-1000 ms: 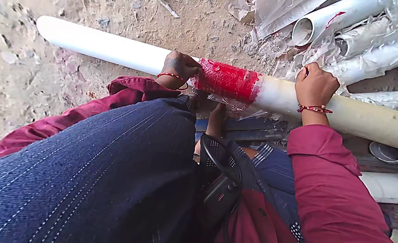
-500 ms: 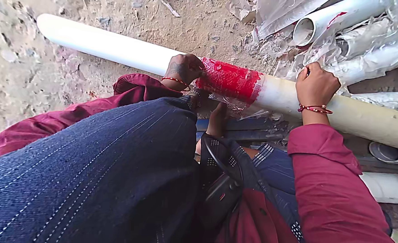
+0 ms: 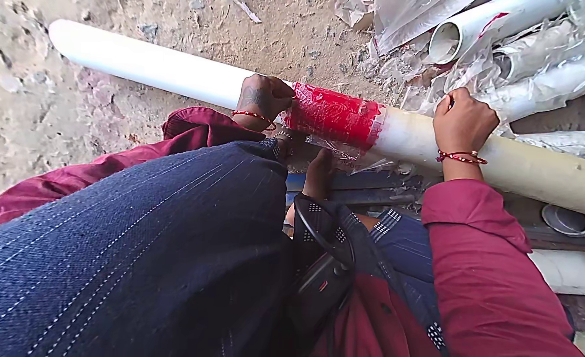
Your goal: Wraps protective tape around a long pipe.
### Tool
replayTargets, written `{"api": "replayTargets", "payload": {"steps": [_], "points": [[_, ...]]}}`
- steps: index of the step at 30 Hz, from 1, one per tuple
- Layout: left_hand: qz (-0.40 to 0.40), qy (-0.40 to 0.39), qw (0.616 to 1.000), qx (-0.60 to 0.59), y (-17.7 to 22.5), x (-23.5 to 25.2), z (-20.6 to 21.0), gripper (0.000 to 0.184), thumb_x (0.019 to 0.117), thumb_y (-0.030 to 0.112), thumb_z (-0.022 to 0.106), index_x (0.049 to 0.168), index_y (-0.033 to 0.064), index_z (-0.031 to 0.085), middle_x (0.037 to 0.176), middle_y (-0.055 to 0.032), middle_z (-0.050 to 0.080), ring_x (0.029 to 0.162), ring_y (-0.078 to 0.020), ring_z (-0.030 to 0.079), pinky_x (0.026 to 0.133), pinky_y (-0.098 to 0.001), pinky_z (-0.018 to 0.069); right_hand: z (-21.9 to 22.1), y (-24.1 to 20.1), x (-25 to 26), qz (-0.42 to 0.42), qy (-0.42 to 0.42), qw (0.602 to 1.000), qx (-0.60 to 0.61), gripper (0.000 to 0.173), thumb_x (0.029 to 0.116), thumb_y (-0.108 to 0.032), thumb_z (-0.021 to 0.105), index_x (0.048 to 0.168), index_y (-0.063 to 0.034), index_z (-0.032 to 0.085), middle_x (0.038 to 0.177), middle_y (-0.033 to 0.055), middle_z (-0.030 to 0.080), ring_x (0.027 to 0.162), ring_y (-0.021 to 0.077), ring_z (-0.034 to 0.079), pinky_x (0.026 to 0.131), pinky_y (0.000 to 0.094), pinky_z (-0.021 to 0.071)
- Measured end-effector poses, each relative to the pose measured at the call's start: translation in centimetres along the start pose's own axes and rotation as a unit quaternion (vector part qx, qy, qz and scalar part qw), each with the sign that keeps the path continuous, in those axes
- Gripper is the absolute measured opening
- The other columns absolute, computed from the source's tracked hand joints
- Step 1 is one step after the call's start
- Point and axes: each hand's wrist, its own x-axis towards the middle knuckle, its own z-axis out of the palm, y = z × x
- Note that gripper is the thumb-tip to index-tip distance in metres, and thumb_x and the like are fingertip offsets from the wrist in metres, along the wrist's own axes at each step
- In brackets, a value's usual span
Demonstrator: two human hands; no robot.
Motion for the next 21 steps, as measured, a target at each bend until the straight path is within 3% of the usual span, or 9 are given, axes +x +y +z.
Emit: {"api": "replayTargets", "payload": {"steps": [12,21], "points": [[-0.045,-0.032,0.998,0.009,1.0,0.7,-0.4,0.021,0.0979,0.018,0.069,0.104,-0.0011,0.075,0.096,-0.0175,0.074,0.091,-0.0277,0.071,0.091,-0.0509,0.0515,-0.1,-0.1,-0.1,0.004,-0.004,1.0,-0.001,0.04,0.1089,-0.022,0.037,0.12,0.0035,0.065,0.106,0.0314,0.071,0.104,0.0511,0.068,0.082,0.0666,0.0465],[-0.037,-0.039,0.998,0.033,0.7,0.8,0.2,0.027,0.1032,0.019,0.06,0.11,-0.0041,0.072,0.103,-0.0218,0.073,0.101,-0.0346,0.071,0.096,-0.0545,0.05,0.0,-0.2,-0.1,0.006,0.001,1.0,-0.006,0.038,0.1085,-0.021,0.037,0.117,0.0039,0.065,0.105,0.0325,0.07,0.103,0.0517,0.068,0.081,0.0666,0.0465]]}}
